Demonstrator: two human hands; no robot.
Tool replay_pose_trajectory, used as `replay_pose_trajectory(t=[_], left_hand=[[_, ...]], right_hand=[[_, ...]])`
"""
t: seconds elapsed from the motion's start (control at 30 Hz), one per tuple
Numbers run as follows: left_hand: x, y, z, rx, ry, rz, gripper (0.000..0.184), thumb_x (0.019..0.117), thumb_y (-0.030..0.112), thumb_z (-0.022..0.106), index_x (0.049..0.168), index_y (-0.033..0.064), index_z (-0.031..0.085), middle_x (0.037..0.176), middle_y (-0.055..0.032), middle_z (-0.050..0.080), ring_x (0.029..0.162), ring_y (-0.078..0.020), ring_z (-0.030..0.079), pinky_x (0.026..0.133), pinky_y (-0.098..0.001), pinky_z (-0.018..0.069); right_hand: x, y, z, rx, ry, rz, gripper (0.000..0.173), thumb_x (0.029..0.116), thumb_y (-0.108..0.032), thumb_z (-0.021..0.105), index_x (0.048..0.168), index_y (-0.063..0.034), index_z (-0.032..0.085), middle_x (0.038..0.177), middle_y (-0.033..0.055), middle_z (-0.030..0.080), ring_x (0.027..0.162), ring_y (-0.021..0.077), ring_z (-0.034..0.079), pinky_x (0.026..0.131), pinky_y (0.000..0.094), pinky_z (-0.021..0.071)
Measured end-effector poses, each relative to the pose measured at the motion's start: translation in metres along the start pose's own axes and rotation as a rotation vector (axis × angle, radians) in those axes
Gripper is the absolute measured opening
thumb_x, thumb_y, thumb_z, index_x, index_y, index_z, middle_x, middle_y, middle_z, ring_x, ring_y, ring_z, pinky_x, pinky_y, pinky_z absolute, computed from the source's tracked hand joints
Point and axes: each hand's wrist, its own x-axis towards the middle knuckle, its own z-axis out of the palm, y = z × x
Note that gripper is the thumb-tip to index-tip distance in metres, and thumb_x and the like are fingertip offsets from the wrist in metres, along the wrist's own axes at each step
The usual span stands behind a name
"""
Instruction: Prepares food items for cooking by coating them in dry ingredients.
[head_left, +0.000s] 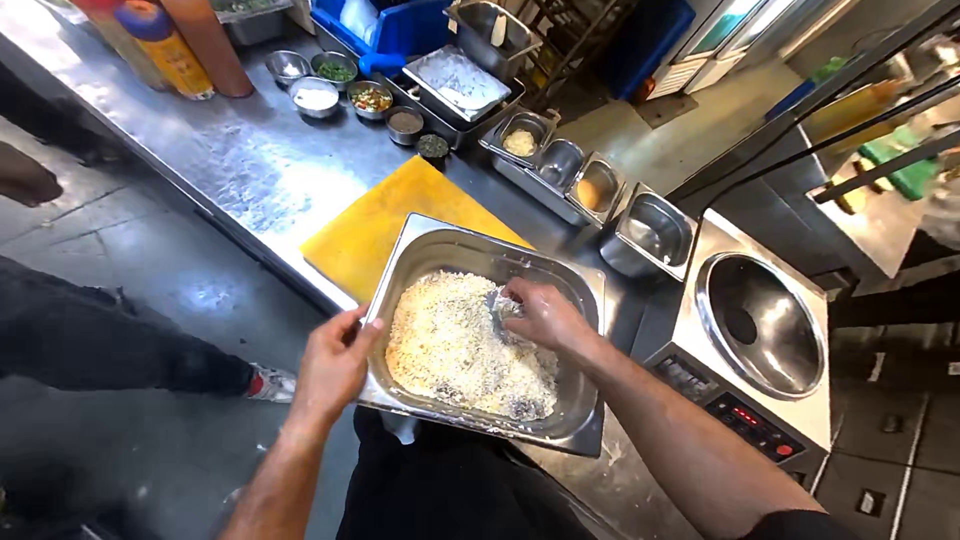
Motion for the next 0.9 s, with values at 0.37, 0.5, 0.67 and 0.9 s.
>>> replay_pose_trajectory(t=[0.37, 0.5, 0.67, 0.9], left_hand=[[0.004, -0.002, 0.000, -0.018, -0.014, 0.036, 0.026, 0.1032, 0.022, 0.061, 0.124, 0.0084, 0.069, 0.096, -0.0076, 0.072, 0.081, -0.0178, 0.068, 0.073, -0.0414, 0.0585], [0.006, -0.001, 0.000, -0.003, 0.008, 0.053, 0.025, 0.1013, 0.018, 0.064, 0.124, 0.0086, 0.069, 0.085, -0.0061, 0.068, 0.071, -0.0167, 0.065, 0.065, -0.0385, 0.0568], [0.019, 0.008, 0.001, 0.046, -0.035, 0.084, 0.024, 0.1015, 0.017, 0.064, 0.124, 0.0090, 0.069, 0.077, -0.0043, 0.064, 0.063, -0.0155, 0.060, 0.058, -0.0348, 0.0520], [0.052, 0.020, 0.001, 0.130, -0.096, 0.129, 0.027, 0.0993, 0.016, 0.068, 0.126, 0.0112, 0.069, 0.074, -0.0041, 0.065, 0.058, -0.0155, 0.058, 0.056, -0.0367, 0.0528]], right_hand=[[0.038, -0.007, 0.018, 0.745, -0.303, 0.341, 0.062, 0.1096, -0.051, 0.039, 0.095, 0.0016, 0.068, 0.073, 0.0092, 0.071, 0.061, 0.0174, 0.070, 0.059, 0.0342, 0.0606], [0.032, -0.024, 0.015, 0.300, -0.131, 0.029, 0.040, 0.1047, -0.038, 0.058, 0.092, -0.0028, 0.071, 0.077, 0.0096, 0.070, 0.069, 0.0221, 0.068, 0.069, 0.0469, 0.0573], [0.013, -0.038, 0.036, -0.177, -0.129, -0.675, 0.041, 0.0972, -0.035, 0.069, 0.138, -0.0277, 0.066, 0.154, 0.0019, 0.052, 0.150, 0.0285, 0.038, 0.121, 0.0637, 0.0279], [0.022, -0.022, 0.024, -0.244, -0.116, -0.503, 0.054, 0.0965, -0.034, 0.070, 0.148, -0.0300, 0.056, 0.162, 0.0092, 0.041, 0.150, 0.0339, 0.037, 0.120, 0.0607, 0.0319]])
